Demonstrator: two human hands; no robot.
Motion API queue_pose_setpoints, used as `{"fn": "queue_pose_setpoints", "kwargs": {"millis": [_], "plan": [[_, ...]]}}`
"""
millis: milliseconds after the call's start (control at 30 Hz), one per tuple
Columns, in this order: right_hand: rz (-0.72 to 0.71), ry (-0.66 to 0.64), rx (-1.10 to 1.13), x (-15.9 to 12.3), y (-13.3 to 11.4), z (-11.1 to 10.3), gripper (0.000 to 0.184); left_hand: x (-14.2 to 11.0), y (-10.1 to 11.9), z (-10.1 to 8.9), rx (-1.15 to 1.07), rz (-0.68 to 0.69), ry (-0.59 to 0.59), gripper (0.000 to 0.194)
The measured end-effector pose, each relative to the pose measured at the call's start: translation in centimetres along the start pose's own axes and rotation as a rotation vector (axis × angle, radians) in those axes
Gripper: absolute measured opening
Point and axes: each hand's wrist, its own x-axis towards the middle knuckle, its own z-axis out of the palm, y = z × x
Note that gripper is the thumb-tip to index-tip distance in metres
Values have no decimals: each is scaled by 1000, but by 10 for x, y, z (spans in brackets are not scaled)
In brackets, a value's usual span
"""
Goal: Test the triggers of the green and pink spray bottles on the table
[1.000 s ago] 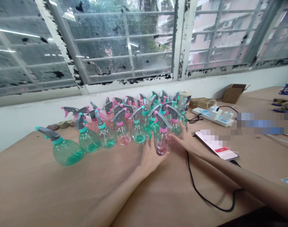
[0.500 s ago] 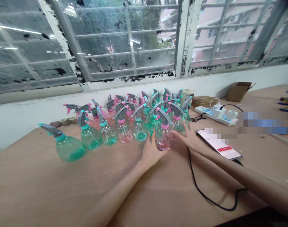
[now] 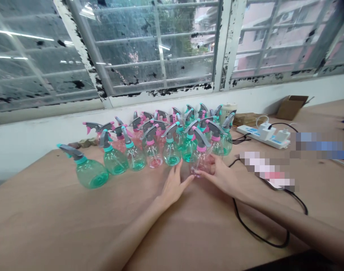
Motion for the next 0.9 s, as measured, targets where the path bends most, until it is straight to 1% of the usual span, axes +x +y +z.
{"fn": "queue_pose_setpoints", "kwargs": {"millis": [67, 133, 167, 233, 333, 467, 533, 600, 667, 733, 800, 867, 900], "plan": [[6, -15, -29, 5, -6, 5, 73, -5, -14, -15, 17, 5, 87, 48], [9, -33, -61, 6, -14, 9, 73, -10, -30, -32, 41, -10, 200, 31], [6, -41, -72, 6, -18, 11, 73, -12, -38, -43, 55, -24, 262, 25], [-22, -55, -86, 6, -26, 15, 72, -17, -53, -65, 90, -61, 391, 19], [-75, -40, -116, 8, -36, 25, 72, -27, -70, -101, 164, -123, 591, 20], [-87, -17, -133, 11, -45, 35, 77, -46, -84, -150, 267, -228, 848, 23], [-83, -24, -137, 11, -46, 36, 81, -55, -90, -172, 310, -301, 960, 30], [-62, -52, -143, 9, -45, 35, 86, -63, -95, -190, 344, -386, 1044, 39], [-31, -97, -149, 6, -42, 32, 93, -67, -102, -205, 363, -473, 1071, 50], [-52, -88, -184, 2, -38, 26, 99, -67, -108, -217, 358, -553, 1025, 60], [-144, 21, -254, -3, -39, 16, 99, -63, -115, -226, 333, -610, 936, 67], [-271, 180, -279, -8, -49, 4, 91, -58, -120, -231, 308, -633, 839, 70], [-331, 240, -250, -10, -58, -1, 84, -55, -122, -233, 298, -633, 794, 71]]}}
